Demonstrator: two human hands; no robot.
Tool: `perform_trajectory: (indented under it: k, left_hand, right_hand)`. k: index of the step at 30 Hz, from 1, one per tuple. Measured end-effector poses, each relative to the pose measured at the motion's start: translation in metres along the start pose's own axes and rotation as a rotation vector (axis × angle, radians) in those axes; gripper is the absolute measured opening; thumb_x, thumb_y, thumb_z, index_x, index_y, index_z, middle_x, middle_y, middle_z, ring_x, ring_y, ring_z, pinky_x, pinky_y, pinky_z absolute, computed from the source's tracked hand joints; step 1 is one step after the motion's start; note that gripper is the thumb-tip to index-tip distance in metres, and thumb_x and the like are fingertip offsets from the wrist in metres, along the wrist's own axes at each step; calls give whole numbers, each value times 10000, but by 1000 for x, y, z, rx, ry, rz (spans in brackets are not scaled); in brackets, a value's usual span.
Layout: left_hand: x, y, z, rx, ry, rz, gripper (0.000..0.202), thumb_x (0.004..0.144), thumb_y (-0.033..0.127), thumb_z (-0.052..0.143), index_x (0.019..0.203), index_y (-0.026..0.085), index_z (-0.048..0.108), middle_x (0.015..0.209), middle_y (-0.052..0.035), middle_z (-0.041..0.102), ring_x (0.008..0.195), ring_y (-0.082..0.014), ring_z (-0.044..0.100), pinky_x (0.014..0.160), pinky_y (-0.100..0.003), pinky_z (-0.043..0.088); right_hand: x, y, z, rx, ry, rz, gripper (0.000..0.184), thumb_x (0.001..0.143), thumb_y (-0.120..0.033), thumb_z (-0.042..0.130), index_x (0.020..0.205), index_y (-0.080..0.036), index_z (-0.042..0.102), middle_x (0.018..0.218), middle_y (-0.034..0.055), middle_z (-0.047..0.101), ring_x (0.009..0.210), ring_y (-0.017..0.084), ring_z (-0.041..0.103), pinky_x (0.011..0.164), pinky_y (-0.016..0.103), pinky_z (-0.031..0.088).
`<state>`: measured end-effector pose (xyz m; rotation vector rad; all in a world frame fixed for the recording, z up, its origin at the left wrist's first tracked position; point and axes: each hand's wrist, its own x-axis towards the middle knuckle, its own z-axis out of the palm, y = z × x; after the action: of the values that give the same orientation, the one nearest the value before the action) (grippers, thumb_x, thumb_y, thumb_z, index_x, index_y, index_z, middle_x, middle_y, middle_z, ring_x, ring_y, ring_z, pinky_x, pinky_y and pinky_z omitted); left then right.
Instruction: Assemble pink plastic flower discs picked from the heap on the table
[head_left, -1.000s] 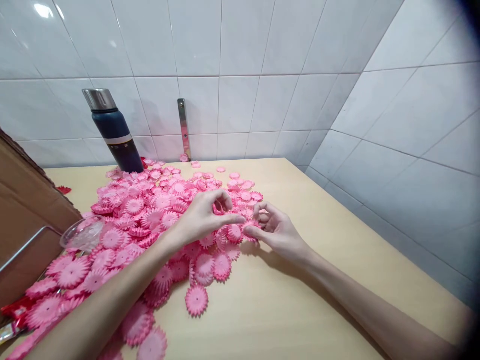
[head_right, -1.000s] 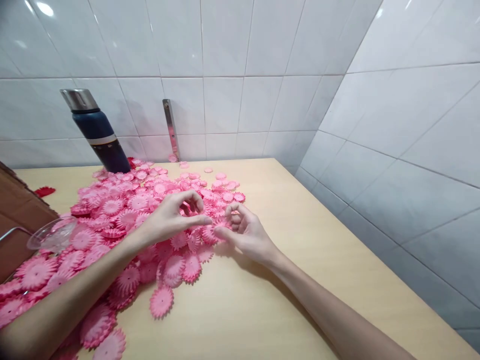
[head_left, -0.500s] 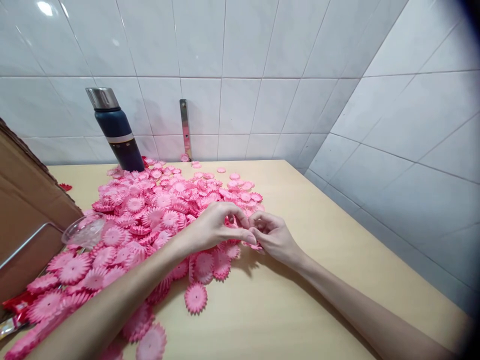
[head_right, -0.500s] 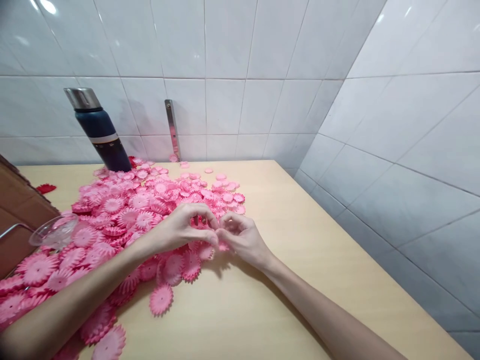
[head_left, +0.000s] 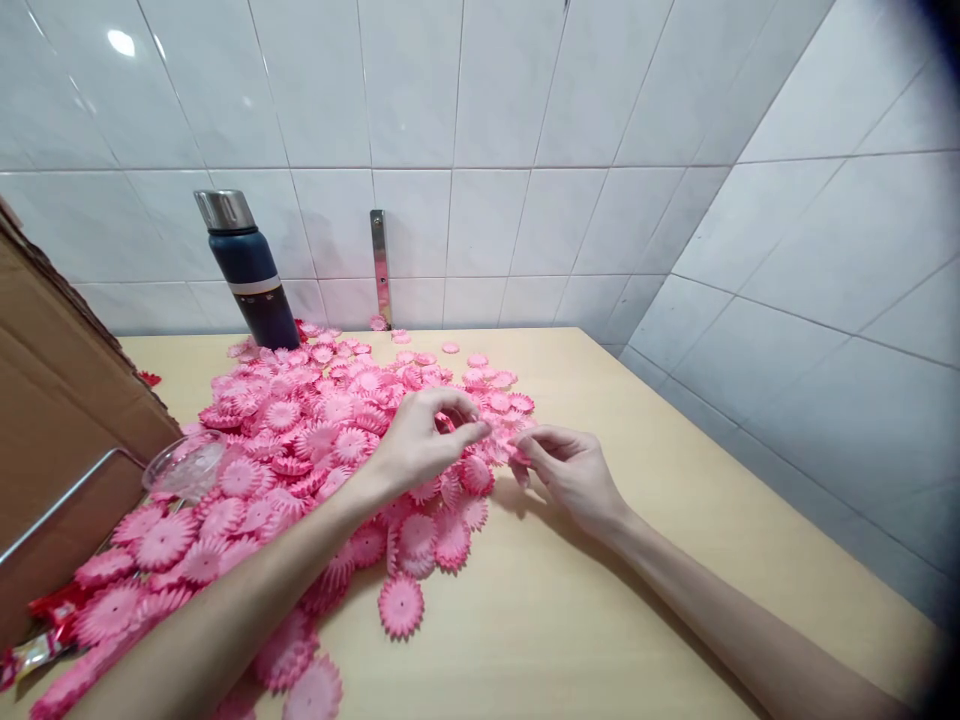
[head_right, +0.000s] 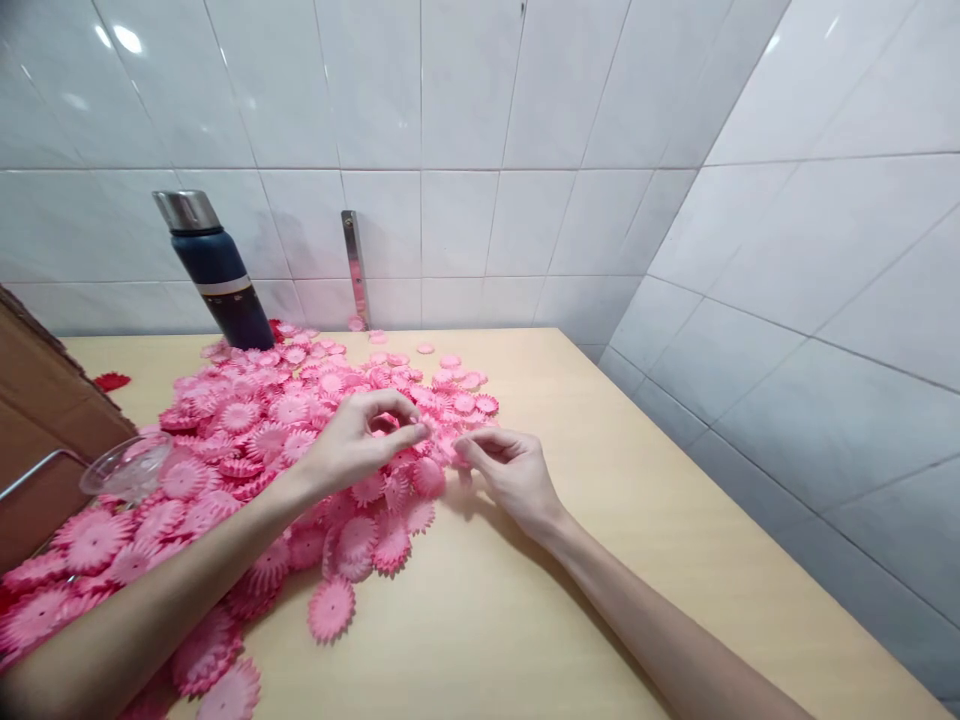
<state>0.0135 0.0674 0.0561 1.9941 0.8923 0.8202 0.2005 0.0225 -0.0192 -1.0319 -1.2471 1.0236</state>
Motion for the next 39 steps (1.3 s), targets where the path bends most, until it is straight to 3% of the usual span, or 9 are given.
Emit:
perform_trajectory:
  k: [5, 10, 12, 17, 22, 29, 34, 36, 39]
  left_hand:
    - [4, -3, -15, -1, 196, -58, 226, 810, 358, 604, 804, 133, 621, 807, -65, 655, 735, -161, 599, 659, -282, 470]
    - [7, -17, -22, 187, 263, 3, 272, 726, 311, 687, 904, 141, 571, 906, -64, 624, 780, -166, 575, 668, -291, 467]
    - [5, -17, -18, 157, 205, 21, 301, 724, 320, 697, 923, 145, 558, 898, -55, 614, 759, -154, 561, 651, -279, 462]
    - [-3, -6, -2, -4, -170, 103, 256, 811, 403, 631, 818, 147, 621, 797, -32, 637, 718, -131, 576, 646, -250, 449]
    - [-8, -7, 7, -20, -242, 68, 302, 805, 448, 630, 829, 147, 640, 823, -44, 661, 746, -147, 603, 681, -258, 458]
    - [-8, -11, 8, -50, -353, 26, 275, 796, 412, 639, 789, 138, 660, 727, -38, 660, 668, -137, 594, 611, -238, 434]
    - [-5, -11, 11, 24, -288, -20, 177, 821, 291, 572, 788, 136, 650, 732, -40, 657, 669, -143, 589, 625, -251, 442]
    - [-2, -11, 9, 47, -183, -67, 138, 792, 253, 576, 763, 133, 639, 749, -43, 654, 694, -154, 590, 635, -261, 447]
    - [2, -11, 0, 73, 62, -134, 138, 801, 237, 527, 768, 136, 614, 759, -42, 641, 683, -151, 572, 615, -269, 438]
  right_hand:
    - [5, 4, -7, 9, 72, 34, 169, 707, -310, 766, 770, -168, 699, 695, 19, 646, 582, 97, 551, 573, 240, 457]
    - [4, 1, -5, -9, 29, 50, 242, 674, -305, 789, 808, -148, 660, 782, 48, 649, 698, 137, 582, 620, 267, 475]
    - [2, -1, -2, -7, -15, 54, 249, 694, -305, 776, 808, -150, 617, 780, 37, 625, 706, 132, 573, 630, 267, 471]
    - [-3, -2, 3, 41, -119, 40, 254, 797, -302, 692, 878, -196, 476, 766, -20, 531, 663, 87, 502, 577, 216, 422]
    - [-7, -3, 7, 92, -202, 44, 253, 856, -316, 625, 863, -207, 397, 718, -36, 516, 628, 83, 506, 576, 212, 413]
    - [-8, 0, 10, 67, -166, 86, 291, 820, -386, 654, 802, -198, 433, 635, -47, 519, 527, 71, 472, 497, 200, 359]
    - [-5, 0, 9, 31, -99, 80, 281, 772, -407, 695, 842, -175, 553, 617, -43, 509, 503, 55, 438, 478, 194, 350]
    - [-4, -1, 8, 48, -41, 85, 304, 731, -388, 736, 843, -178, 547, 628, -41, 515, 499, 59, 442, 463, 198, 347]
    - [-3, -1, 5, 55, 45, 72, 327, 691, -353, 773, 814, -181, 525, 645, -37, 523, 505, 62, 448, 455, 200, 345]
